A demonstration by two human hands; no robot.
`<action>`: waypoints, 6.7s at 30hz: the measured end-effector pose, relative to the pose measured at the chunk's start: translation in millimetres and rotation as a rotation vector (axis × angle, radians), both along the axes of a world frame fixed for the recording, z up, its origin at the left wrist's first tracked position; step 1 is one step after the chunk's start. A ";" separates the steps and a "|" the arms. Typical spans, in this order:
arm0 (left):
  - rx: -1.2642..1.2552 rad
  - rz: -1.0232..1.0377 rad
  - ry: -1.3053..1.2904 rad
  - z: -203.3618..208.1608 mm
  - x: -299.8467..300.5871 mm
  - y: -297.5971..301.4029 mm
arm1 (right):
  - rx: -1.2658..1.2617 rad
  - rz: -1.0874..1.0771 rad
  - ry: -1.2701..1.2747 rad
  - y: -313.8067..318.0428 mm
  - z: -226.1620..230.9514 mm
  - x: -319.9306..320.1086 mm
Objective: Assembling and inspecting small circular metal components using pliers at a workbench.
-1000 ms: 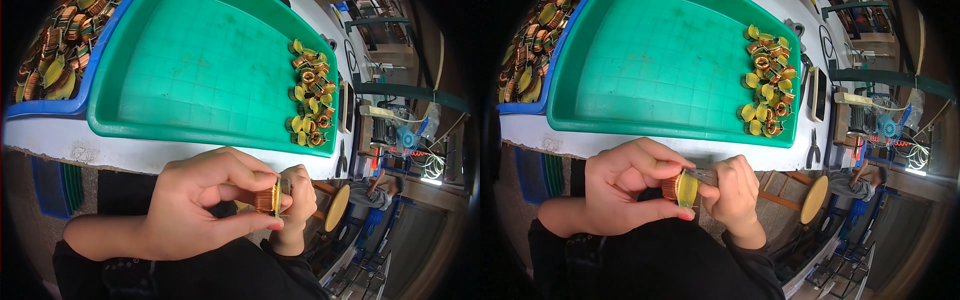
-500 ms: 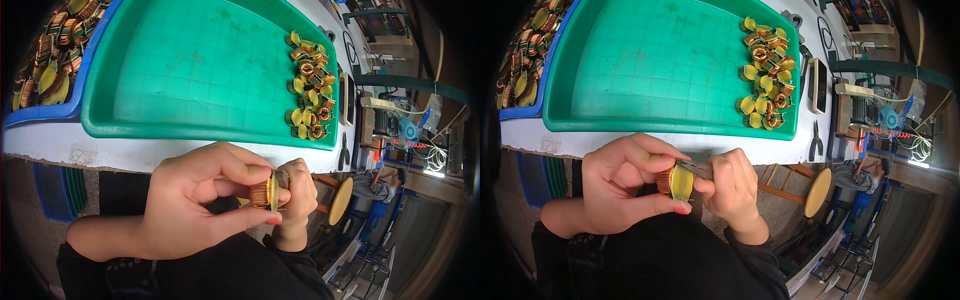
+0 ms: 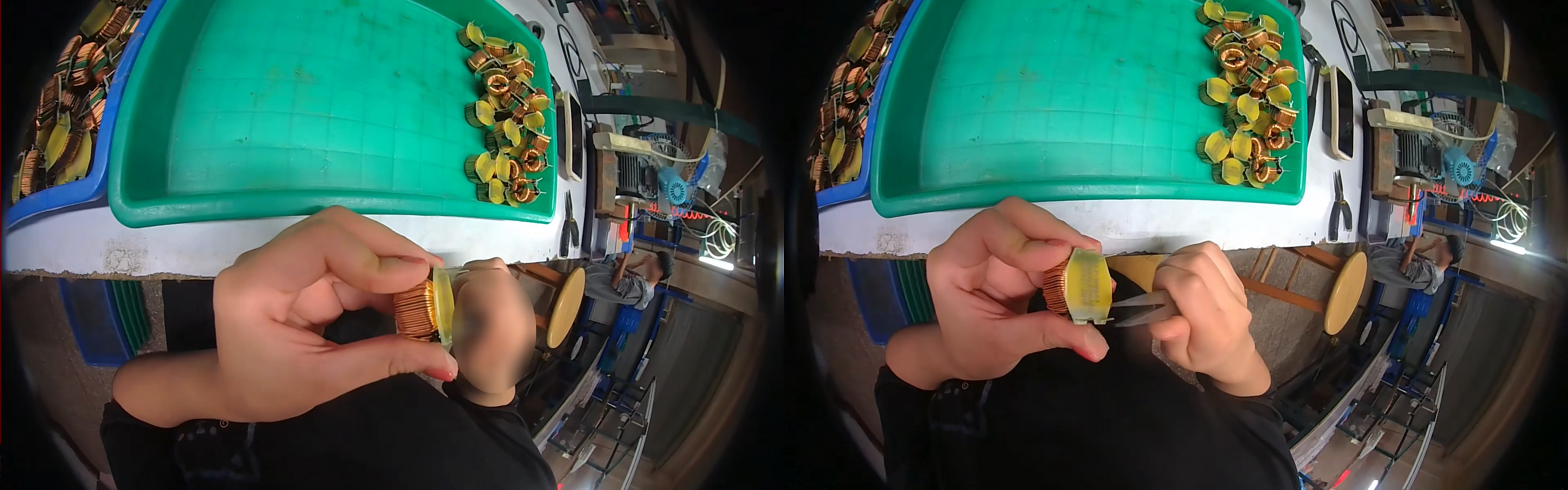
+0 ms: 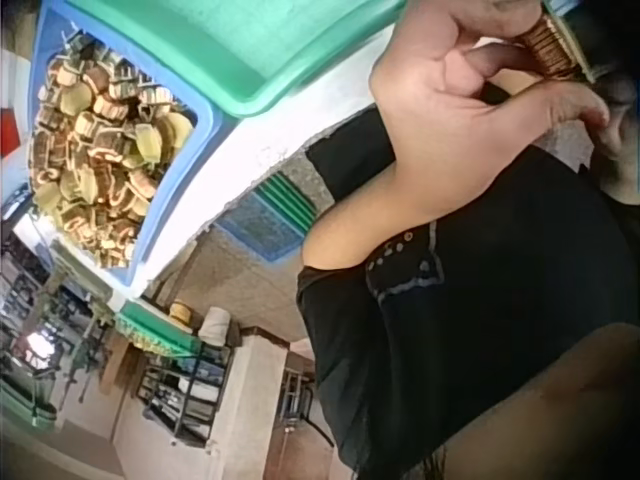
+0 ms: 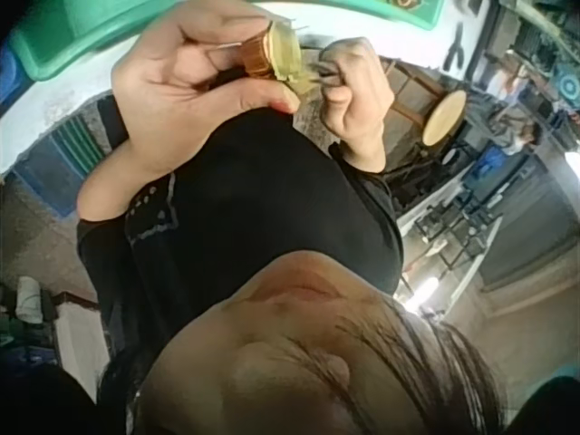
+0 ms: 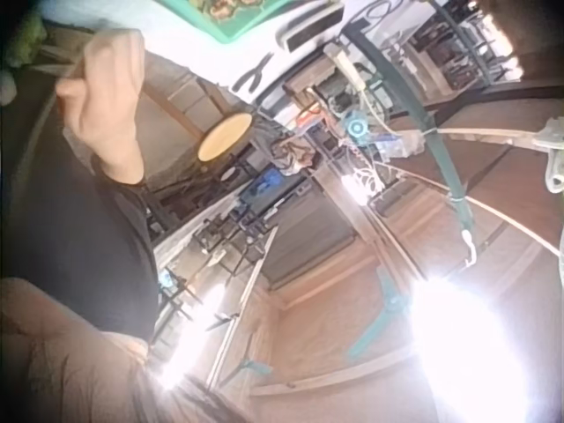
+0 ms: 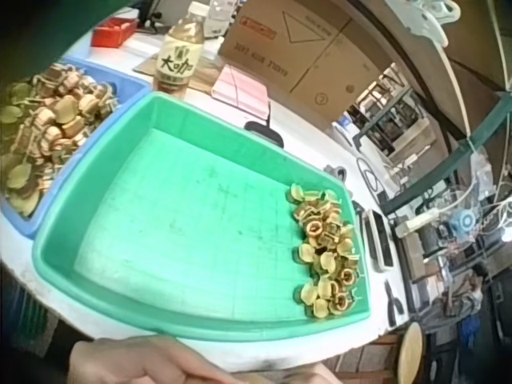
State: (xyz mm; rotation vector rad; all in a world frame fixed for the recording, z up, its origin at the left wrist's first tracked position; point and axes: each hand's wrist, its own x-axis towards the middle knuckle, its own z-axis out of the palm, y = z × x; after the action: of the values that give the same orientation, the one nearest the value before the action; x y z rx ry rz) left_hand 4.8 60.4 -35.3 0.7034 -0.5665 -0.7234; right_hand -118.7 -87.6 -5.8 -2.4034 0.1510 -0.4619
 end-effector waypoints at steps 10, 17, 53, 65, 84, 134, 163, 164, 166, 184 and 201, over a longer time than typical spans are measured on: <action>0.083 0.002 -0.167 -1.1 5.5 2.9 | -0.089 0.072 0.033 4.0 0.7 1.0; 0.076 0.003 -0.071 -2.2 2.4 2.4 | -0.169 0.088 0.022 2.6 -2.8 0.7; 0.038 -0.068 -0.127 3.9 1.2 3.0 | 0.358 -0.140 -0.300 -21.1 -0.4 5.4; 0.164 -0.592 0.270 11.6 -3.4 12.1 | -0.659 -0.684 0.424 -67.3 20.4 108.4; 0.363 -0.705 0.609 1.5 2.9 14.6 | -0.081 -0.326 0.015 -22.5 39.2 51.3; 0.130 -0.517 0.753 0.6 -1.1 8.4 | 0.042 0.120 0.315 -14.2 23.3 -16.4; 0.186 -0.557 0.865 0.5 -2.0 6.3 | -0.187 0.160 0.296 -13.8 16.9 -10.4; 0.186 -0.559 0.865 1.0 -2.2 5.8 | -0.187 0.158 0.296 -14.1 16.4 -10.6; 0.203 -0.499 0.682 3.2 -3.3 4.2 | -0.161 0.156 0.297 -16.3 13.8 -10.2; 0.192 -0.135 0.253 2.6 -19.8 -2.0 | -0.462 0.011 0.136 -8.5 -1.9 -9.0; 0.123 -0.491 0.679 5.5 -0.5 6.8 | 0.044 0.075 0.253 -16.9 10.0 -10.6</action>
State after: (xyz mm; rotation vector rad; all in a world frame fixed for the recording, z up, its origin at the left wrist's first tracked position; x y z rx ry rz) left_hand 4.2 67.2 -29.8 0.3863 -0.0590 -1.3911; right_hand -129.3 -104.5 4.2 -2.4069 0.1793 -0.1175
